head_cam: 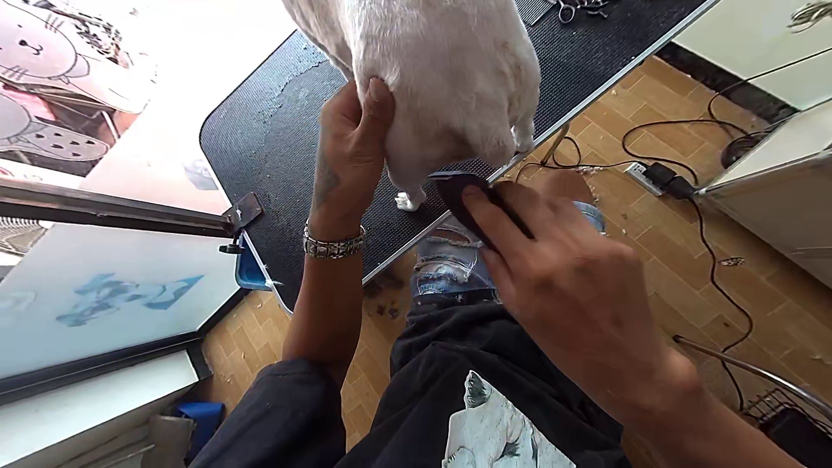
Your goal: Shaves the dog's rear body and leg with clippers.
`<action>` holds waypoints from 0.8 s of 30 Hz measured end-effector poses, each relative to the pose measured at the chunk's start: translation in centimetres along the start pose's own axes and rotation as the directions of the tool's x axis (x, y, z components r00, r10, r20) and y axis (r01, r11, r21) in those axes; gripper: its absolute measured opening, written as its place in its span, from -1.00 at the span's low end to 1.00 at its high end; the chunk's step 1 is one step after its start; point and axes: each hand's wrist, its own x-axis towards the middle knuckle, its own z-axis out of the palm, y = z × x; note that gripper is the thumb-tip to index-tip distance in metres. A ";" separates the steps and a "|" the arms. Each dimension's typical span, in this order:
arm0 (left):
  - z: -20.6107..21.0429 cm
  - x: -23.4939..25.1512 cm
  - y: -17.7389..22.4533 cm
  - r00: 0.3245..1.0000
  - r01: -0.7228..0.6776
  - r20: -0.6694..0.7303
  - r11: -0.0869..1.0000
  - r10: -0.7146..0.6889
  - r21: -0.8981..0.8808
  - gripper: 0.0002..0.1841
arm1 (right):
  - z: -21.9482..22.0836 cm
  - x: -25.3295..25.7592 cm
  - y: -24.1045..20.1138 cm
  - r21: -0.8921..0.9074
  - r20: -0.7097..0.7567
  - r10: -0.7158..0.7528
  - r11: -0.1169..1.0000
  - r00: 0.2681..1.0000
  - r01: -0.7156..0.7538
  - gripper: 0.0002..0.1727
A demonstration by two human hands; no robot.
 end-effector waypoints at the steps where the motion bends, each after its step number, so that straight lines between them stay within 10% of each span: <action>1: 0.0 -0.1 0.0 1.000 0.001 0.001 1.000 -0.001 -0.005 -0.76 | -0.2 -0.4 0.2 -0.002 -0.018 0.017 1.000 1.000 -0.017 -0.50; 24: -1.1 -0.1 -0.2 0.996 0.072 0.047 0.997 -0.072 -0.013 -0.71 | 5.7 1.6 0.1 0.031 0.048 -0.148 0.989 0.988 0.146 -0.46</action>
